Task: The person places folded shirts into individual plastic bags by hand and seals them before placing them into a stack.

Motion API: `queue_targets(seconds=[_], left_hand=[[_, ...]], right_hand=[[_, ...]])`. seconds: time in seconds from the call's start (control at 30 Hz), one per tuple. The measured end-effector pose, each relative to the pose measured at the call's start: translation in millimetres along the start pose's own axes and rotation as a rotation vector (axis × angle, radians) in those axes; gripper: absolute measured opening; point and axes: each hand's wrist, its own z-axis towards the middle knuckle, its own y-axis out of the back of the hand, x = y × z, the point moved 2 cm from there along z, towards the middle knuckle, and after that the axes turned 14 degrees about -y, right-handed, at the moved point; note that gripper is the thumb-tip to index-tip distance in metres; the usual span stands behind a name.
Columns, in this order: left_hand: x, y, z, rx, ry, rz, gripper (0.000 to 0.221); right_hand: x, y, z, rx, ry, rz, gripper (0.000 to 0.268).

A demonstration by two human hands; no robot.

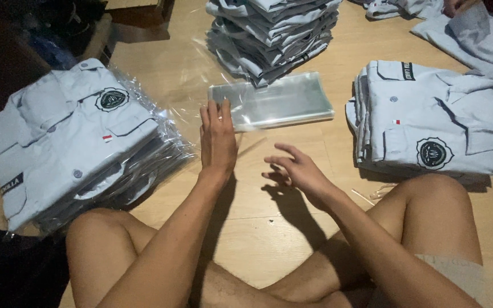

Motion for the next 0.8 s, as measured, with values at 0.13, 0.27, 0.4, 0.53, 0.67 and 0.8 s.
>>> queue_targets(seconds=[0.13,0.27,0.4,0.53,0.67,0.8], left_hand=[[33.3,-41.0,-7.1,0.046,0.061,-0.108,0.067],[31.5,-36.0,-1.0,0.128,0.09,-0.026,0.079],[50.0,-60.4,7.9,0.081,0.252,-0.132,0.058],[37.3,-54.0,10.7,0.4,0.333,-0.042,0.066],[-9.9,-42.0,27.1,0.838,0.463,0.044,0.117],[-80.6,-91.0,68.8,0.78,0.362,-0.104,0.105]], right_hand=[[-33.4,15.2,7.6,0.004,-0.021,0.028,0.069],[-48.7,21.8,4.1,0.008,-0.075,0.061,0.067],[-40.4,29.4,-12.6,-0.053,-0.067,0.082,0.057],[-50.6,65.1,8.6,-0.18,-0.018,0.214,0.048],[-70.1,141.3,33.7,-0.475,0.045,0.439,0.046],[-82.3,208.2,54.4,-0.358,-0.163,0.773,0.074]])
